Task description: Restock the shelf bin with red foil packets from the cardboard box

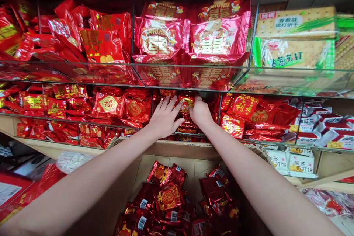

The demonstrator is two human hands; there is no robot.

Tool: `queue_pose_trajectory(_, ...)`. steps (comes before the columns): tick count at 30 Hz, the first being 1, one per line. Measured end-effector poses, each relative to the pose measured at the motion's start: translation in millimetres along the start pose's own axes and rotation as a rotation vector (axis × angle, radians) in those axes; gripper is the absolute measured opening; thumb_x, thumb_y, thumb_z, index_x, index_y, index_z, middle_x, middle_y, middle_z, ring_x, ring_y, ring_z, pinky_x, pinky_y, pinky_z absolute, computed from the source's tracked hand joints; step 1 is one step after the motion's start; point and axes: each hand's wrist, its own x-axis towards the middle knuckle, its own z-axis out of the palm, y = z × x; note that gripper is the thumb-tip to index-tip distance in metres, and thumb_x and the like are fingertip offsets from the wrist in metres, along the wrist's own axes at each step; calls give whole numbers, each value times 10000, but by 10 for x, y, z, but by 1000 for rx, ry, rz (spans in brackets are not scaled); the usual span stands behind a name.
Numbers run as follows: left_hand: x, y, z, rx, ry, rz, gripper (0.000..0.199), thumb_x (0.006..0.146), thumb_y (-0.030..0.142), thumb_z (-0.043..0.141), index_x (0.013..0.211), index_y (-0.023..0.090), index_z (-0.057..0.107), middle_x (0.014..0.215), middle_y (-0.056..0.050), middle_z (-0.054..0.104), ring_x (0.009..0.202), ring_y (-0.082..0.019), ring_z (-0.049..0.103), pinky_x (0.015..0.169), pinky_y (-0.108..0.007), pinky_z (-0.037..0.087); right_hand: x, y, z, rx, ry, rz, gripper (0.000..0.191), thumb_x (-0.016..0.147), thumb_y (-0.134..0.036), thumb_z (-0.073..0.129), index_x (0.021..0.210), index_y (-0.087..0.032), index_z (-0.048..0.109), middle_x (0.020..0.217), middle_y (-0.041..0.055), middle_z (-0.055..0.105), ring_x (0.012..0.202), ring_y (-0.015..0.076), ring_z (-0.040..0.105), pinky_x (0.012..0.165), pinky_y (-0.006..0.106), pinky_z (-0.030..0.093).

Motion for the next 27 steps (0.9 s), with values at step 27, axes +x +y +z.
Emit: queue_pose_trajectory(27,-270,45,-426,-318,257,138,396,836,172,281,1220,148,375,1297,-82,377,1230,-156,290,1019,-349,270,-1137,36,-474,86,-15,-739,204,807,-257,439,959,-204,564,978,84,576,961,220,491,866,420,373)
